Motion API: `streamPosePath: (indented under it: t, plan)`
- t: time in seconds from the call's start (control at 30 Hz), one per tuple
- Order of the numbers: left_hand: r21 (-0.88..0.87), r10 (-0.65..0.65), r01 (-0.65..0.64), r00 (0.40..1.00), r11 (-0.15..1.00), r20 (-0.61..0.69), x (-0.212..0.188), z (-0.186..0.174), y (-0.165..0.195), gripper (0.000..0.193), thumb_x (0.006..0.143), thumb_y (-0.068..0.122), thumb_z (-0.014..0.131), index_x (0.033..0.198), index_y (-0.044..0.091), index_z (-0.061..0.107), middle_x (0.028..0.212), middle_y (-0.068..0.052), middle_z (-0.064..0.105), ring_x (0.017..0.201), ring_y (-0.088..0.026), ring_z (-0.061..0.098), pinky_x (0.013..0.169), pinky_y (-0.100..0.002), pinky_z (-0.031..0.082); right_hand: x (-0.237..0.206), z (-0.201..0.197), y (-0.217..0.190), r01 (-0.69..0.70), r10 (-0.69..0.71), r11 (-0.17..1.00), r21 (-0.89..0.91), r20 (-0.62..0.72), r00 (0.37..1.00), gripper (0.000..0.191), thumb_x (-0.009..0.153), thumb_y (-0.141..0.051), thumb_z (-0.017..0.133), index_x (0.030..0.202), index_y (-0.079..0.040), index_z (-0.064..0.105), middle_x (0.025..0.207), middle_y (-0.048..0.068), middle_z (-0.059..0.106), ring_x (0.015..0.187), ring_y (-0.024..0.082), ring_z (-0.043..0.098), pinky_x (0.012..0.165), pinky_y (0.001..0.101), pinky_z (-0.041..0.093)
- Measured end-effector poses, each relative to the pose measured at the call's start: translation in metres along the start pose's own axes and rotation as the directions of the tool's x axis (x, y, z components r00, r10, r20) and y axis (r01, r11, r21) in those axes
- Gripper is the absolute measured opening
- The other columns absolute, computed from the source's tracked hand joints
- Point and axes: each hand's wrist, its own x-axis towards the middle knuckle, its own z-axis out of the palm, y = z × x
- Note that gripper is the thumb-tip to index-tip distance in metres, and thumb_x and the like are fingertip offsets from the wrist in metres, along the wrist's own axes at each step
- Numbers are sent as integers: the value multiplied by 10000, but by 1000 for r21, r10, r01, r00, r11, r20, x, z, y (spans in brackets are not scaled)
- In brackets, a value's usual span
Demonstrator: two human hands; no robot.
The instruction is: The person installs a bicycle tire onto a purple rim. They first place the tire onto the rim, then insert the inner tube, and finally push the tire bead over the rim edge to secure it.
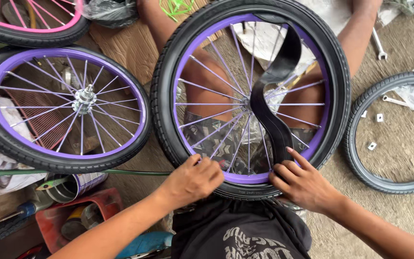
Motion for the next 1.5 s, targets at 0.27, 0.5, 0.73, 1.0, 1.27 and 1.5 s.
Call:
streamPosePath:
  t: [0.27,0.5,0.73,1.0,1.27,1.5]
  plan:
    - [-141,6,36,958,989,288,-14,14,-2,107,868,137,617,784,104,560,751,-36,559,724,-190,569,639,-331,436,-1,13,2,45,-43,999,17,-118,992,661,695,-496,767,1116,-11,612,1066,150,628,1095,334,596,1152,619,296]
    - [-170,-26,73,964,983,264,-13,9,-6,90,864,133,622,811,120,551,780,-19,550,773,-180,564,682,-321,437,2,10,4,77,-76,996,35,-23,997,697,688,-528,784,1075,24,607,1016,144,621,1004,322,628,1130,590,335]
    - [-167,-36,74,975,983,218,-10,-1,-7,95,859,148,627,824,123,542,849,-25,554,831,-185,560,707,-321,437,7,3,1,89,-87,996,16,-86,992,721,657,-554,790,1062,13,606,998,124,621,970,303,634,1118,584,357]
    - [-159,23,12,976,987,216,-7,4,-10,130,832,140,638,754,114,538,761,-27,544,778,-193,575,717,-334,455,12,0,-1,103,-100,994,30,-73,992,595,712,-575,782,867,-40,573,801,75,533,786,286,616,1096,590,366]
    - [-166,152,-119,967,979,204,8,-26,-49,125,860,163,634,775,126,550,738,-15,533,740,-181,579,657,-327,458,25,-32,-24,30,-9,991,131,-159,987,547,685,-478,823,882,-26,586,683,43,505,615,231,596,1075,563,440]
    - [-61,265,-258,949,964,173,6,-45,-102,99,858,204,606,814,138,547,793,-18,529,829,-204,602,903,-381,525,66,-57,-79,-67,131,970,234,-275,953,533,837,-409,791,1068,31,597,750,54,557,692,230,637,1029,484,494]
